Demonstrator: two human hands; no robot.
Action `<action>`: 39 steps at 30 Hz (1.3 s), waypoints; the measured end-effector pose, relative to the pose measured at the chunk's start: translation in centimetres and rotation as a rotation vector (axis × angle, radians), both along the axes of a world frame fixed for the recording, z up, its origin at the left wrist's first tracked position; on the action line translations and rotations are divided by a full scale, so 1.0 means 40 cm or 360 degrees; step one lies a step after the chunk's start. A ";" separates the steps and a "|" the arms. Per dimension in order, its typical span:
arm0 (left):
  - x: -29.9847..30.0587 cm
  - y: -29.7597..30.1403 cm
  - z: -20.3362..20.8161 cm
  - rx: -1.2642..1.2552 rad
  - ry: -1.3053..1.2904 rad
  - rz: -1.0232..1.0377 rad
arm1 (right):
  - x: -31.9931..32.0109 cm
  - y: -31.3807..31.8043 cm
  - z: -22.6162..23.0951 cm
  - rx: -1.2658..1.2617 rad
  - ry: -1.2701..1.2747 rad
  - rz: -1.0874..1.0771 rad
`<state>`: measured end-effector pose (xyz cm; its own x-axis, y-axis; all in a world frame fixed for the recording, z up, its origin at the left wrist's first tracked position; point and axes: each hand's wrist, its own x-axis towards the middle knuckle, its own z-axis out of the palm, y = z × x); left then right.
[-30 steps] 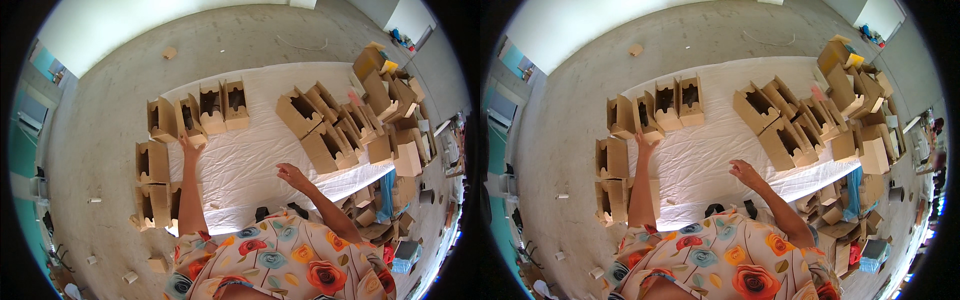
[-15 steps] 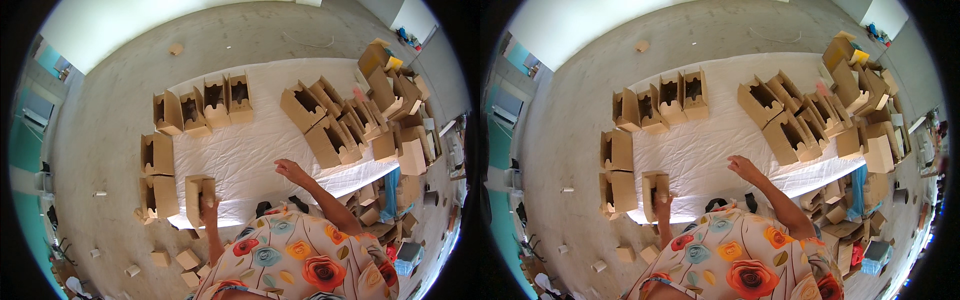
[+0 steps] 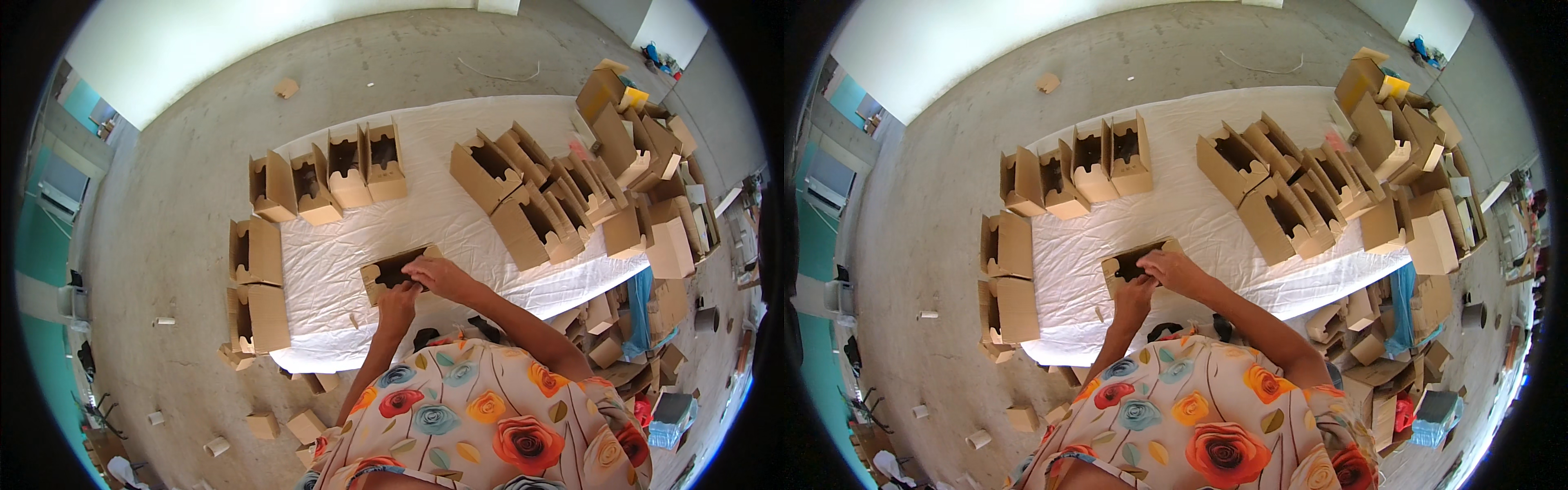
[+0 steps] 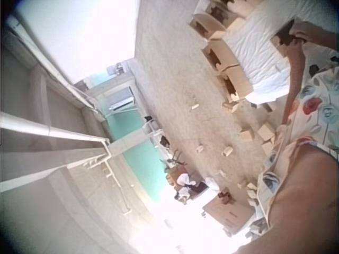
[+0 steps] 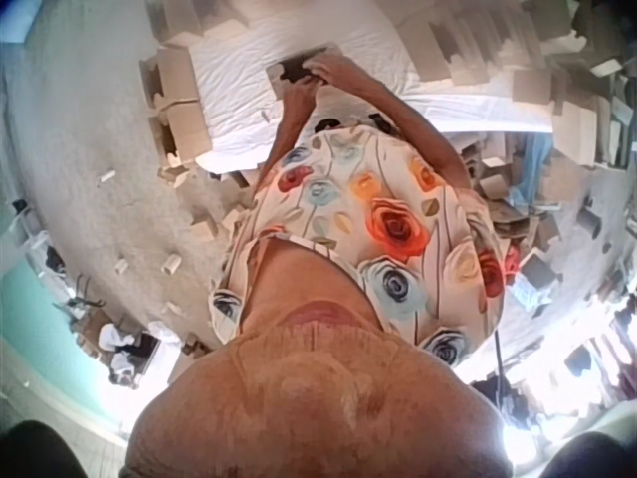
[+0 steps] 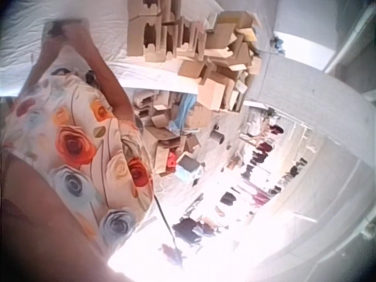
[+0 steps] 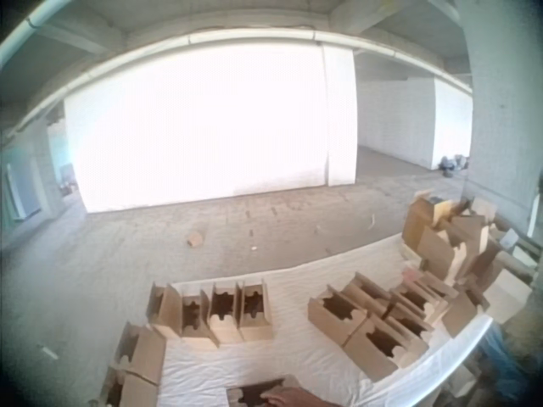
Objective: The person places white bottles into cardboard boxes. They handle the bottles individually, placing them inside the boxes and then moving the filled boxes aside on a table.
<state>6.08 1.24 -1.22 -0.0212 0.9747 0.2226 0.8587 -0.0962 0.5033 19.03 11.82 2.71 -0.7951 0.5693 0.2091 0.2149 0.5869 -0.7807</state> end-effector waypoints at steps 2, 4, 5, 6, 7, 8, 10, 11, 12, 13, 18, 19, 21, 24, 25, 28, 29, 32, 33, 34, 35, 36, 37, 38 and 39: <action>0.014 -0.001 0.004 -0.0039 -0.0065 0.0027 | 0.011 -0.009 -0.057 -0.0035 -0.0400 0.0030; -0.006 -0.002 0.011 0.0201 -0.0174 0.0038 | 0.032 -0.009 -0.095 -0.0065 -0.0589 -0.0057; -0.018 -0.007 0.012 0.0315 -0.0229 0.0056 | 0.036 -0.014 -0.100 -0.0084 -0.0686 -0.0088; -0.027 -0.011 0.006 0.0270 -0.0305 0.0128 | 0.035 -0.019 -0.105 -0.0054 -0.0624 -0.0107; -0.036 -0.013 -0.001 0.0294 -0.0252 0.0214 | 0.032 -0.020 -0.107 -0.0024 -0.0562 -0.0126; -0.045 -0.008 -0.002 0.0317 -0.0195 0.0293 | 0.027 -0.017 -0.103 0.0012 -0.0494 -0.0156; -0.073 -0.012 -0.033 0.0291 -0.0212 0.0369 | 0.026 -0.002 -0.111 0.0283 -0.0511 -0.0133; -0.074 -0.014 -0.017 0.0198 -0.0132 0.0405 | 0.028 0.005 -0.111 0.0418 -0.0519 -0.0131; -0.072 -0.018 0.006 0.0105 -0.0051 0.0438 | 0.032 0.006 -0.111 0.0432 -0.0616 -0.0146; -0.073 -0.020 0.020 0.0012 0.0029 0.0471 | 0.037 0.006 -0.108 0.0445 -0.0714 -0.0162; -0.126 -0.055 -0.065 -0.0539 0.0045 0.0557 | 0.046 0.016 -0.149 0.0482 -0.0927 -0.0036; -0.133 -0.064 -0.087 -0.0529 -0.0025 0.0532 | 0.034 0.013 -0.146 0.0483 -0.1037 -0.0009; -0.137 -0.074 -0.097 -0.0509 -0.0167 0.0474 | 0.012 0.015 -0.144 0.0488 -0.1187 0.0013; -0.140 -0.072 -0.094 -0.0465 -0.0176 0.0445 | -0.013 0.030 -0.143 0.0475 -0.1301 0.0043; -0.149 -0.081 -0.103 -0.0325 -0.0176 0.0502 | -0.017 0.032 -0.141 0.0452 -0.1330 0.0072; -0.222 -0.112 -0.112 0.0113 0.0059 0.0809 | -0.025 0.051 -0.132 0.0378 -0.1417 0.0132; -0.259 -0.139 -0.101 0.0260 0.0300 0.1030 | -0.028 0.051 -0.132 0.0349 -0.1442 0.0159; -0.368 -0.235 -0.046 0.0449 0.0583 0.1850 | -0.028 0.050 -0.129 0.0349 -0.1500 0.0142; -0.372 -0.258 0.051 0.0213 0.0624 0.2036 | -0.024 0.052 -0.137 0.0356 -0.1505 0.0131; -0.387 -0.293 0.049 -0.0002 0.0573 0.2149 | -0.027 0.049 -0.147 0.0379 -0.1499 0.0143; -0.405 -0.330 0.032 -0.0219 0.0512 0.2241 | -0.026 0.048 -0.152 0.0395 -0.1499 0.0142; -0.449 -0.390 -0.034 -0.0358 0.0244 0.2115 | -0.031 0.043 -0.144 0.0392 -0.1485 0.0157; -0.466 -0.430 -0.086 -0.0446 0.0307 0.2080 | -0.036 0.037 -0.132 0.0397 -0.1478 0.0165; -0.475 -0.451 -0.125 -0.0542 0.0374 0.2023 | -0.033 0.034 -0.127 0.0385 -0.1476 0.0161; -0.475 -0.457 -0.136 -0.0639 0.0443 0.1964 | -0.029 0.034 -0.129 0.0386 -0.1455 0.0153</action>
